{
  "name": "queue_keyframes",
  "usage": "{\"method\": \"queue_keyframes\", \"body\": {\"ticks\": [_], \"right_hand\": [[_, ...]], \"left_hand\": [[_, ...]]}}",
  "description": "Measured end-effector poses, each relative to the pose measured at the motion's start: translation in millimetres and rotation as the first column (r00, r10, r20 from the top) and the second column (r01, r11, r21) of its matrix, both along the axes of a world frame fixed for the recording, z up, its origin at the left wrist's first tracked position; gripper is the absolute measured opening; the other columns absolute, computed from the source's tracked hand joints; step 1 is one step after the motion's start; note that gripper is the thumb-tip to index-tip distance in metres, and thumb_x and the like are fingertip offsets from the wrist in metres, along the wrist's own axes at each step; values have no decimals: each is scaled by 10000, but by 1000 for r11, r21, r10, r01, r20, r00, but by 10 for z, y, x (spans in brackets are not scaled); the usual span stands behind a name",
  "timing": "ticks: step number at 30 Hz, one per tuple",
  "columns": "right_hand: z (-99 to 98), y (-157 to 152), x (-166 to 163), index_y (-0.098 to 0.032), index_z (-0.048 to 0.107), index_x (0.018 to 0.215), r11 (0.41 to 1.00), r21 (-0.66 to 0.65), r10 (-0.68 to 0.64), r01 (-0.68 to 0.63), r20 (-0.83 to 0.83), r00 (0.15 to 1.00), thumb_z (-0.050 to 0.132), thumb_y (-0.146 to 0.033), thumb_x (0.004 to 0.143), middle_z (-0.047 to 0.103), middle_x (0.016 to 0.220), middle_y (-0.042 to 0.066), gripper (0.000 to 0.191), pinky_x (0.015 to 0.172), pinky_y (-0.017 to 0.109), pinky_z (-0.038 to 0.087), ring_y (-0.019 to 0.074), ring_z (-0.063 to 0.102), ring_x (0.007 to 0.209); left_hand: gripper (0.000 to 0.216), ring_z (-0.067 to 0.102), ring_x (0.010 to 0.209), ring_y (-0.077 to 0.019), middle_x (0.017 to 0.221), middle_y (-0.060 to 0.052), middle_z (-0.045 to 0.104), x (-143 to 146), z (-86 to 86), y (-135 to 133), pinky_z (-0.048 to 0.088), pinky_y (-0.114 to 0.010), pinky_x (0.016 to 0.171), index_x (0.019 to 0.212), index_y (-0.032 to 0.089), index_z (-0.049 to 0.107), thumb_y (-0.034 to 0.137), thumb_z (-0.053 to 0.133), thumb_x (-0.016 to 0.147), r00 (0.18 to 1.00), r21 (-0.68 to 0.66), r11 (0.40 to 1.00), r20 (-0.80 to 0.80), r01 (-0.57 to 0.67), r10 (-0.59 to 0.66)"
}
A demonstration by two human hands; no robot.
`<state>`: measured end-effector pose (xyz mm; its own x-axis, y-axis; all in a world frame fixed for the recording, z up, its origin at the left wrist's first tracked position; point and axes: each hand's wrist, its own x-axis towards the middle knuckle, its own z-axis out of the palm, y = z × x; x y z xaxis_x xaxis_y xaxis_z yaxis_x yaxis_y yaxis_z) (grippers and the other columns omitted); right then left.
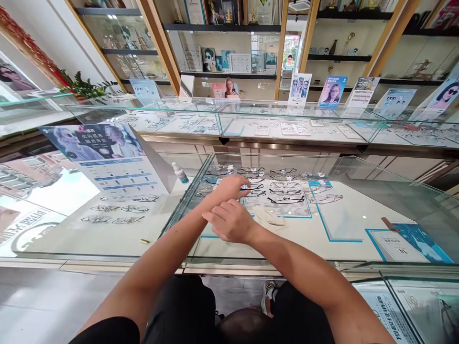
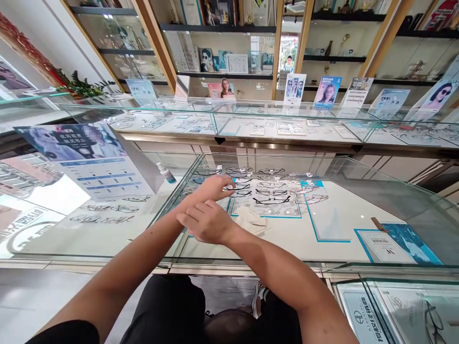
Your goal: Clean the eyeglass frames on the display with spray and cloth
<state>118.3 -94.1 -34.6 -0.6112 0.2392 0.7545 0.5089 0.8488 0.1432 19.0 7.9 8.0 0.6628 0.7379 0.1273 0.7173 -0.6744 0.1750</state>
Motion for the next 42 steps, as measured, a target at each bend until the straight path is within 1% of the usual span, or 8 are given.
{"method": "queue_keyframes", "body": {"ticks": [9, 13, 17, 20, 23, 27, 32, 42], "right_hand": [[2, 140, 226, -216, 677, 1125, 983, -62, -180, 172, -164, 970, 585, -106, 924, 718, 834, 35, 247, 734, 390, 369, 229, 586, 781], [139, 209, 432, -251, 669, 1089, 947, -144, -318, 286, -319, 893, 565, -65, 903, 737, 858, 36, 283, 758, 394, 385, 238, 597, 773], [246, 273, 601, -257, 667, 1062, 920, -225, -390, 320, -469, 792, 588, -88, 903, 738, 883, 34, 246, 804, 403, 430, 234, 596, 774], [252, 326, 663, -258, 659, 1038, 868, -433, -468, 243, -550, 692, 603, -134, 886, 685, 864, 13, 204, 792, 387, 451, 209, 543, 730], [217, 390, 703, -252, 649, 1027, 771, -633, -533, 66, -586, 610, 615, -182, 868, 664, 897, 2, 176, 751, 352, 442, 183, 519, 723], [189, 461, 732, -239, 638, 996, 684, -712, -550, -160, -647, 529, 662, -294, 894, 656, 862, -1, 118, 723, 325, 429, 170, 520, 728], [190, 491, 714, -241, 602, 966, 595, -715, -511, -366, -689, 515, 772, -354, 835, 682, 899, 7, 243, 712, 311, 437, 153, 535, 717], [247, 474, 719, -252, 531, 886, 597, -715, -483, -364, -683, 548, 762, -295, 776, 615, 811, -39, 260, 687, 305, 392, 138, 487, 674]], "left_hand": [[157, 667, 880, -248, 977, -103, 723, -55, -251, 41, 439, -330, 733, 853, 207, 765, 148, 620, 860, 999, -77, 997, 35, 5, -2], [84, 653, 859, -228, 918, -74, 743, -158, -168, -2, 463, -329, 753, 781, 202, 714, 213, 648, 831, 962, -153, 988, 268, 2, 40], [171, 669, 875, -205, 912, -50, 771, -179, -48, -34, 485, -310, 776, 839, 197, 753, 352, 681, 839, 672, -349, 937, 689, -20, 271], [197, 583, 697, -151, 757, -19, 701, -133, -16, -57, 418, -281, 641, 826, 184, 747, 378, 712, 814, 449, -486, 873, 788, 37, 420], [201, 389, 557, -104, 589, 38, 508, -75, -25, -98, 288, -269, 556, 825, 189, 749, 387, 729, 799, 346, -529, 847, 807, 59, 479], [217, 262, 548, -96, 561, 64, 287, -31, -42, -146, 216, -274, 552, 807, 206, 751, 423, 745, 808, 350, -484, 874, 827, 44, 440], [249, 245, 556, -100, 583, 63, 262, 0, -81, -168, 217, -282, 559, 832, 208, 751, 456, 738, 827, 365, -493, 867, 822, 75, 436], [238, 278, 568, -101, 580, 65, 297, -42, -131, -86, 209, -282, 586, 815, 204, 770, 439, 803, 789, 506, -492, 855, 787, 167, 354]]}}
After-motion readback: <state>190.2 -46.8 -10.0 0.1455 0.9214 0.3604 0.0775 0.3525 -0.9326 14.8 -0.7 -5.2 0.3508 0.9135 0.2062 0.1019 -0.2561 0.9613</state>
